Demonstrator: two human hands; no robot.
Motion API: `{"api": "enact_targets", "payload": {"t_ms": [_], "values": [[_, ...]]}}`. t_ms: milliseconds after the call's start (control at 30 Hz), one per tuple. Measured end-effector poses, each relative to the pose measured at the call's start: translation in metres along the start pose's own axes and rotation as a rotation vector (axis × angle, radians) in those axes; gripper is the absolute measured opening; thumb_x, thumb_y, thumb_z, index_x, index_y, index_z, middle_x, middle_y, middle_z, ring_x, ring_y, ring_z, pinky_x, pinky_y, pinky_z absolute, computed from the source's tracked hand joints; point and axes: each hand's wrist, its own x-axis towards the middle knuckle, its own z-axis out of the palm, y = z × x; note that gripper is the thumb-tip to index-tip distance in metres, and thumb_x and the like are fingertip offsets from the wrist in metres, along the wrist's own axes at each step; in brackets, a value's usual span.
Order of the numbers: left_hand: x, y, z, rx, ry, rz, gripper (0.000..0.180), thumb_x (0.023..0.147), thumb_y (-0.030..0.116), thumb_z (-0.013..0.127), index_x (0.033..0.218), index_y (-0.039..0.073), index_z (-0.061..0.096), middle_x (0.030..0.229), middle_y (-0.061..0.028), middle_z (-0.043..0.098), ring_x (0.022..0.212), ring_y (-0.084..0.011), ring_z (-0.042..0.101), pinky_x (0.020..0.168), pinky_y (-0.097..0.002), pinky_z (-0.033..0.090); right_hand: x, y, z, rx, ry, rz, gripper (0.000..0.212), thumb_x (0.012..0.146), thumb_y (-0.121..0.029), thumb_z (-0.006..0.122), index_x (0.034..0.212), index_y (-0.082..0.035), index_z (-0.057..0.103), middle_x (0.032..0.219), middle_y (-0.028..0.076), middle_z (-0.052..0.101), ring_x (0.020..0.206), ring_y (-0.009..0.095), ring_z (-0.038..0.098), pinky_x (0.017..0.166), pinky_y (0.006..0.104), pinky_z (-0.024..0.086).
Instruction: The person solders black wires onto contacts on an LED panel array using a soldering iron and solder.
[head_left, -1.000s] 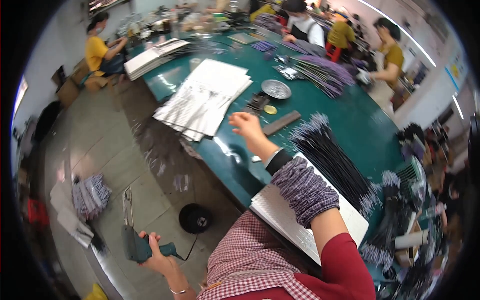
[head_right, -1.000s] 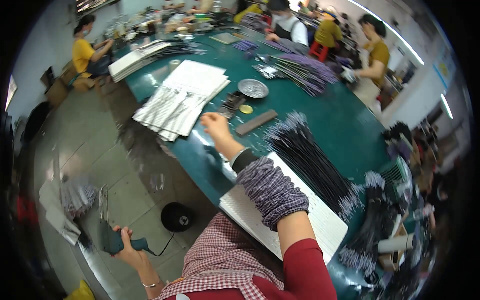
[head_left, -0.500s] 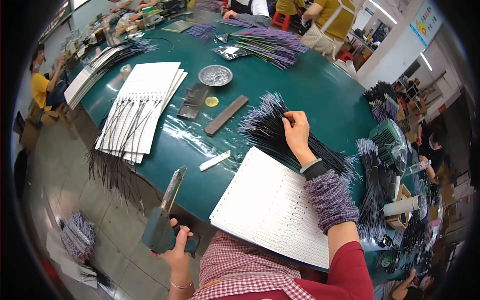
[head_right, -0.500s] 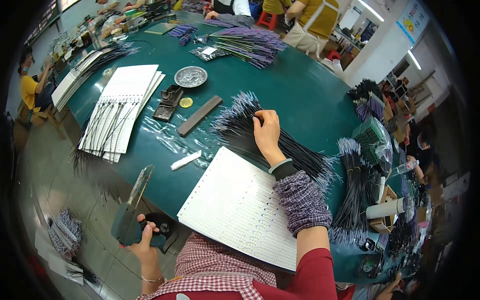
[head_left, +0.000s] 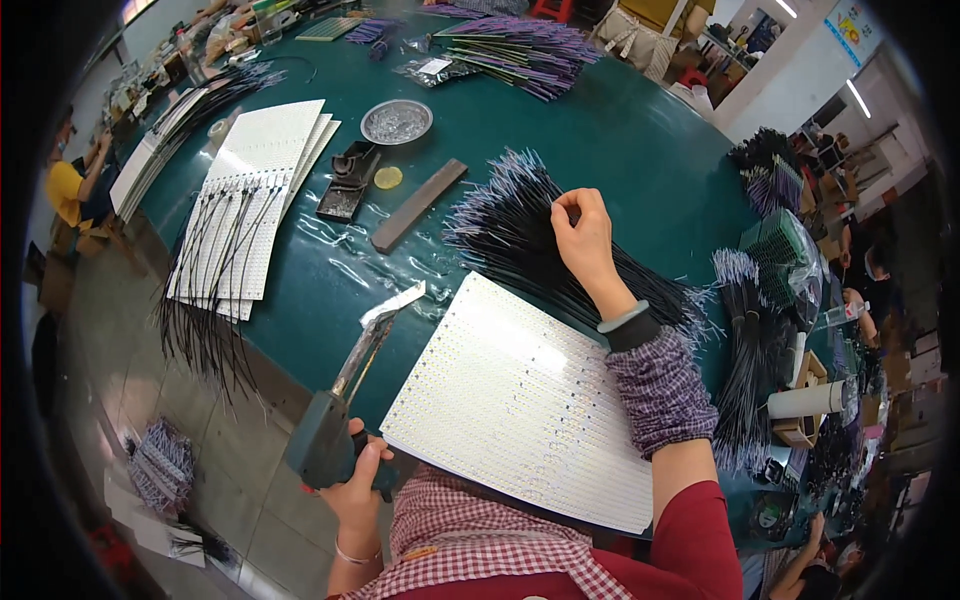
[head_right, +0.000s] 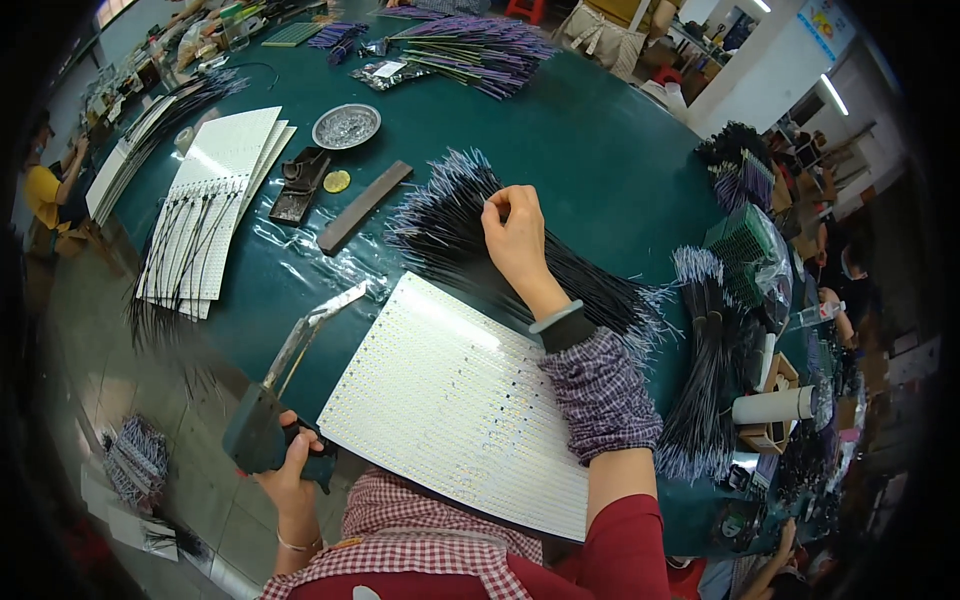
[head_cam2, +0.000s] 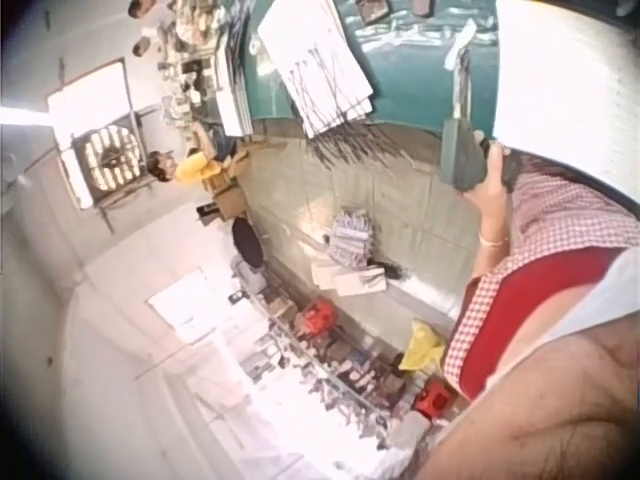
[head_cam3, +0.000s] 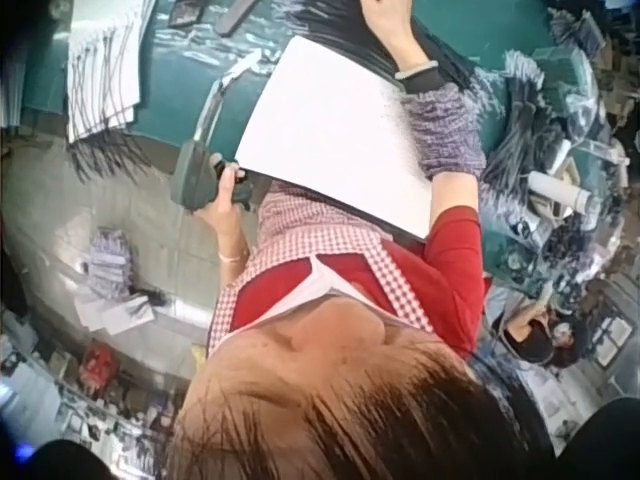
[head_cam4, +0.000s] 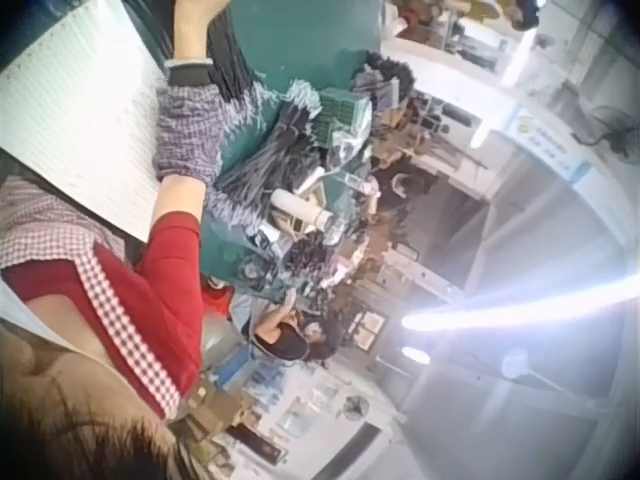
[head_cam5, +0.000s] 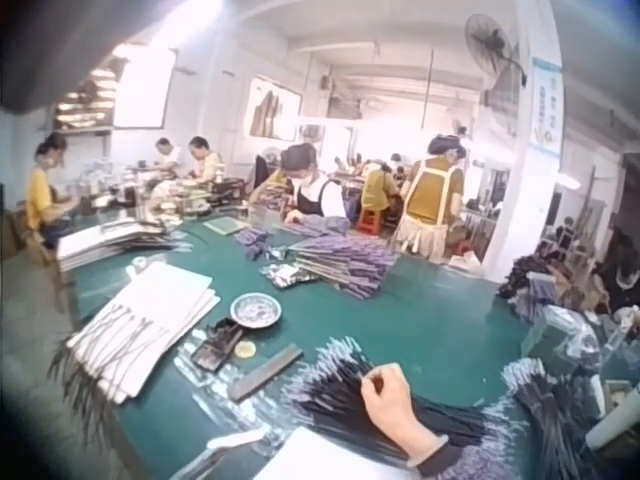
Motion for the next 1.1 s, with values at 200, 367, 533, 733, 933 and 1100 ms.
{"api": "enact_targets", "payload": {"t_ms": [200, 367, 533, 733, 933, 1100], "values": [[-0.024, 0.012, 0.013, -0.121, -0.03, -0.146, 0.044, 0.081, -0.005, 0.064, 0.122, -0.003, 0.05, 0.11, -0.0149, 0.06, 0.079, -0.0215, 0.065, 0.062, -0.0331, 0.057, -0.056, -0.069, -0.059, 0.191, -0.309, 0.244, 0.01, 0.085, -0.008, 0.059, 0.084, 0.002, 0.056, 0.078, 0.009, 0.056, 0.067, 0.015, 0.054, 0.059, 0.0293, 0.043], [-0.05, 0.013, 0.015, -0.168, -0.166, -0.26, 0.041, 0.081, -0.002, 0.066, 0.119, -0.004, 0.053, 0.102, -0.0155, 0.063, 0.077, -0.022, 0.066, 0.062, -0.0337, 0.057, -0.125, -0.102, -0.105, 0.315, -0.513, 0.374, 0.01, 0.086, -0.009, 0.058, 0.088, 0.0, 0.056, 0.076, 0.006, 0.06, 0.067, 0.011, 0.055, 0.054, 0.0249, 0.043], [-0.072, 0.015, 0.001, -0.086, -0.291, -0.33, 0.039, 0.081, 0.002, 0.069, 0.116, -0.005, 0.054, 0.107, -0.0165, 0.061, 0.077, -0.0216, 0.065, 0.058, -0.0331, 0.057, -0.186, -0.12, -0.135, 0.25, -0.593, 0.467, 0.008, 0.082, -0.007, 0.061, 0.083, 0.0, 0.057, 0.077, 0.007, 0.06, 0.067, 0.013, 0.056, 0.059, 0.0268, 0.045], [-0.098, 0.019, -0.025, 0.151, -0.369, -0.385, 0.038, 0.078, 0.001, 0.073, 0.113, -0.004, 0.058, 0.105, -0.0137, 0.063, 0.069, -0.0161, 0.062, 0.054, -0.027, 0.051, -0.242, -0.132, -0.131, 0.204, -0.481, 0.384, 0.008, 0.075, -0.001, 0.064, 0.078, -0.001, 0.057, 0.073, 0.009, 0.056, 0.069, 0.021, 0.056, 0.063, 0.0311, 0.045], [-0.116, 0.025, -0.037, 0.398, -0.436, -0.312, 0.027, 0.08, 0.009, 0.075, 0.104, 0.0, 0.067, 0.094, -0.0063, 0.07, 0.077, -0.0117, 0.065, 0.067, -0.0255, 0.052, -0.269, -0.13, -0.114, 0.101, -0.37, 0.281, 0.011, 0.072, 0.0, 0.066, 0.074, -0.003, 0.056, 0.071, 0.009, 0.053, 0.07, 0.025, 0.052, 0.062, 0.0347, 0.043], [-0.123, 0.018, -0.053, 0.563, -0.561, -0.18, 0.03, 0.079, 0.01, 0.075, 0.105, 0.0, 0.066, 0.093, -0.0083, 0.068, 0.075, -0.0142, 0.065, 0.064, -0.0258, 0.052, -0.275, -0.134, -0.113, 0.032, -0.357, 0.239, 0.013, 0.071, 0.001, 0.067, 0.073, -0.003, 0.055, 0.071, 0.009, 0.053, 0.069, 0.025, 0.051, 0.061, 0.0361, 0.042]]}}
